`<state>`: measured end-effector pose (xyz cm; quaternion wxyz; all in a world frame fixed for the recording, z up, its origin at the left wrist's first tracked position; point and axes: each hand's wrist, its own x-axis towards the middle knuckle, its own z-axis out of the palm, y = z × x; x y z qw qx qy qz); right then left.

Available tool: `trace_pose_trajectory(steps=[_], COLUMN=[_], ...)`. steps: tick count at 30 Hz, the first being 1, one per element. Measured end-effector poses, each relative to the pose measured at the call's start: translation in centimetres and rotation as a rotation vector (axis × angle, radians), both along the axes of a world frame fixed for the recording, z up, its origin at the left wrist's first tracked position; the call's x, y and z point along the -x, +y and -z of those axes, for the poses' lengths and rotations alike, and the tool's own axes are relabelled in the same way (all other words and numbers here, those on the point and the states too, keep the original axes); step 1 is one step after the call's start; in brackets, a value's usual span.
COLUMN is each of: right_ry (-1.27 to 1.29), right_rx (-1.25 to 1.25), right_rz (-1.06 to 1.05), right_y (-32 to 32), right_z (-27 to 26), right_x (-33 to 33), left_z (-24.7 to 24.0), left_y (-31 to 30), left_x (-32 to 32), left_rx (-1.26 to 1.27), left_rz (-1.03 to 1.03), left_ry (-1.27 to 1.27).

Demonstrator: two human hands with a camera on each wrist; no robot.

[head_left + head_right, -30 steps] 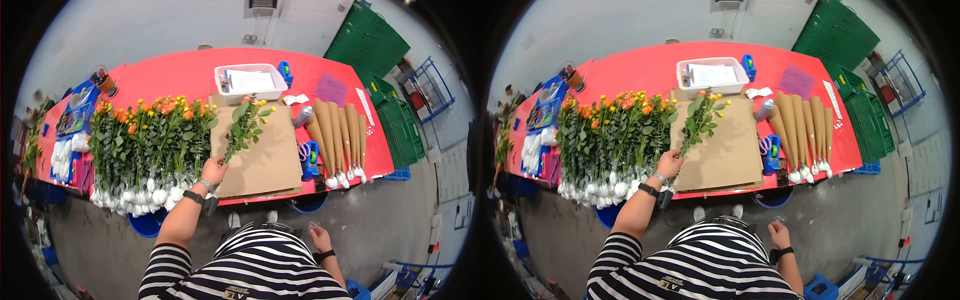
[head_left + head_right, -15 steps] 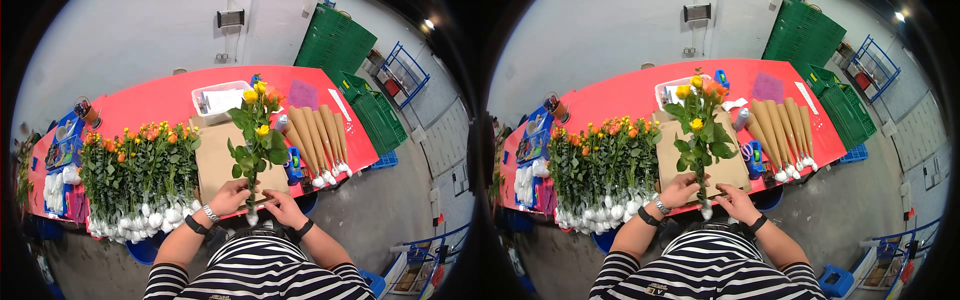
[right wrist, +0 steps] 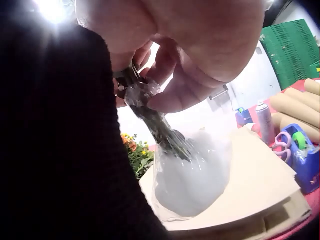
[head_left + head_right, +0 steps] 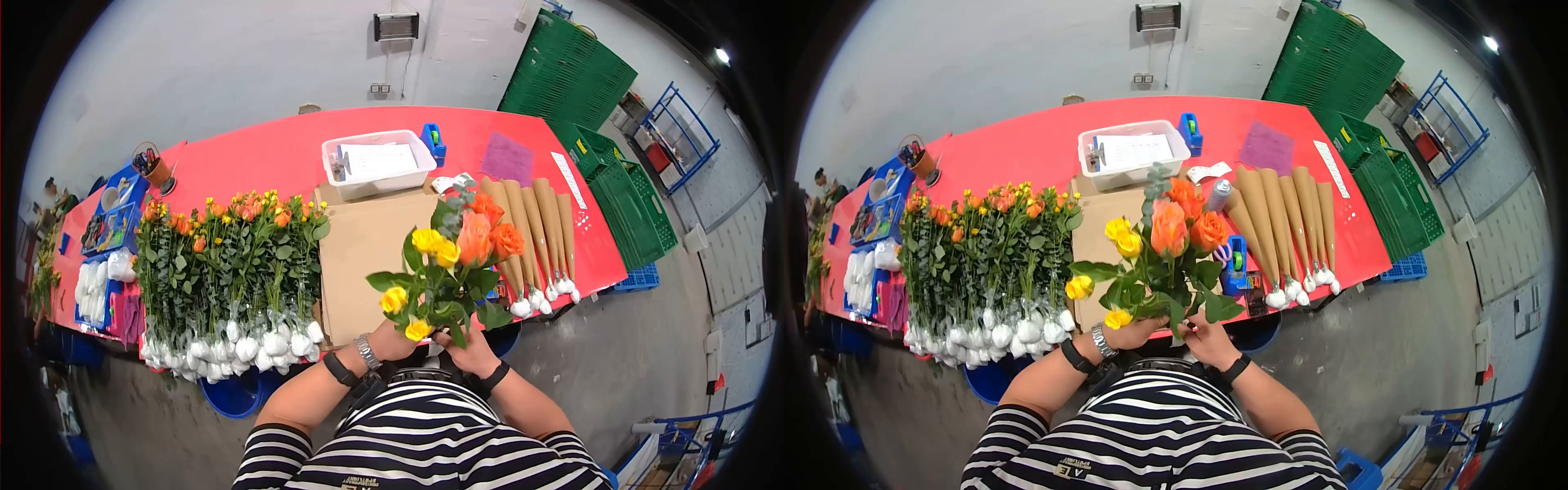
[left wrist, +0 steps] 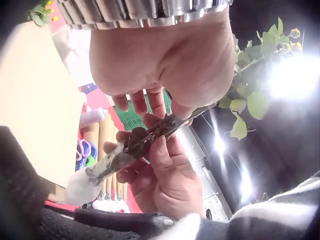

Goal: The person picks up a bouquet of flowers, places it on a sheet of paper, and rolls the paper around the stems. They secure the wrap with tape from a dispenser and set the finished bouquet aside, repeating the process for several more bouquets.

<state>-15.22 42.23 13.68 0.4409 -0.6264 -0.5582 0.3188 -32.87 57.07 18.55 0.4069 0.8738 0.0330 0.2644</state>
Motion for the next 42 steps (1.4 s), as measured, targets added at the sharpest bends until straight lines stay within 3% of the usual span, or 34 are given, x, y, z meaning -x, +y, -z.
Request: trace_pose_trajectory(steps=[1, 2, 4, 6, 8, 9, 10, 12, 14, 17, 19, 20, 22, 24, 25, 29, 32, 34, 37, 40, 42], right_ry=[-0.062, -0.122, -0.097, -0.081, -0.216, -0.213, -0.191, -0.167, -0.096, -0.197, -0.231, -0.241, -0.236, -0.360, -0.363, -0.397, -0.489, -0.501, -0.665, -0.701, -0.696], right_rx=[-0.063, -0.125, -0.069, -0.026, -0.116, -0.116, -0.096, -0.072, -0.093, -0.153, -0.161, -0.122, -0.089, -0.135, -0.054, -0.126, 0.009, 0.063, 0.203, 0.221, 0.266], right_rz=[0.014, 0.030, 0.015, -0.001, 0.057, 0.044, 0.040, 0.017, 0.019, 0.018, 0.000, -0.019, -0.081, -0.084, -0.136, -0.207, -0.357, -0.408, -0.539, -0.552, -0.545], right_y=[-0.2, -0.2, -0.8, -0.9, -0.9, -0.9, -1.1, -1.6, -1.8, -1.2, -0.7, -0.5, 0.6, 1.7, 2.2, 6.1, 9.0, 10.2, 11.0, 10.6, 10.3], right_z=[0.7, 0.3, -0.7, -2.3, -3.0, -2.9, -2.7, -1.7, 0.5, -0.7, -1.1, -1.1, -1.0, -0.9, -0.4, 0.0, 3.2, 5.6, 10.3, 9.9, 10.0], right_x=[-0.9, -1.4, -3.0, -4.6, -6.2, -7.2, -8.2, -10.5, -12.7, -14.5, -15.6, -16.1, -16.6, -16.8, -17.1, -15.0, -13.2, -11.9, -11.2, -10.9, -11.4], left_z=[1.8, 1.7, 1.8, 3.8, 6.0, 7.3, 8.8, 10.3, 13.5, 18.5, 19.0, 19.0, 18.6, 17.1, 17.3, 16.0, 13.6, 11.6, 9.8, 11.7, 13.7], left_y=[-0.5, -0.5, -0.5, -0.4, 0.1, 0.6, 0.6, -0.1, -1.7, -3.4, -3.6, -3.5, -2.7, -2.7, -2.8, -3.6, -3.7, -3.2, -1.3, 0.9, 2.1], left_x=[-1.2, -1.8, -3.1, -4.5, -5.5, -6.1, -6.5, -7.2, -6.2, -4.8, -4.6, -4.7, -4.3, -3.8, -3.5, -2.4, -1.6, -1.1, -0.4, 0.1, -0.2], left_rx=[0.307, 0.312, 0.032, 0.009, 0.067, -0.179, -0.175, -0.098, -0.161, -0.322, -0.424, -0.415, -0.476, -0.460, -0.421, -0.406, -0.447, -0.626, -0.626, -0.632, -0.463], left_rz=[0.052, 0.041, -0.015, -0.036, -0.032, -0.087, -0.100, -0.270, -0.330, -0.430, -0.476, -0.493, -0.492, -0.504, -0.504, -0.577, -0.578, -0.571, -0.581, -0.619, -0.604], left_ry=[-0.067, -0.062, -0.070, -0.007, 0.247, 0.291, 0.295, 0.942, 0.914, 0.805, 0.676, 0.691, 0.413, 0.464, 0.517, 0.577, 0.592, 0.519, 0.467, 0.374, 0.491])
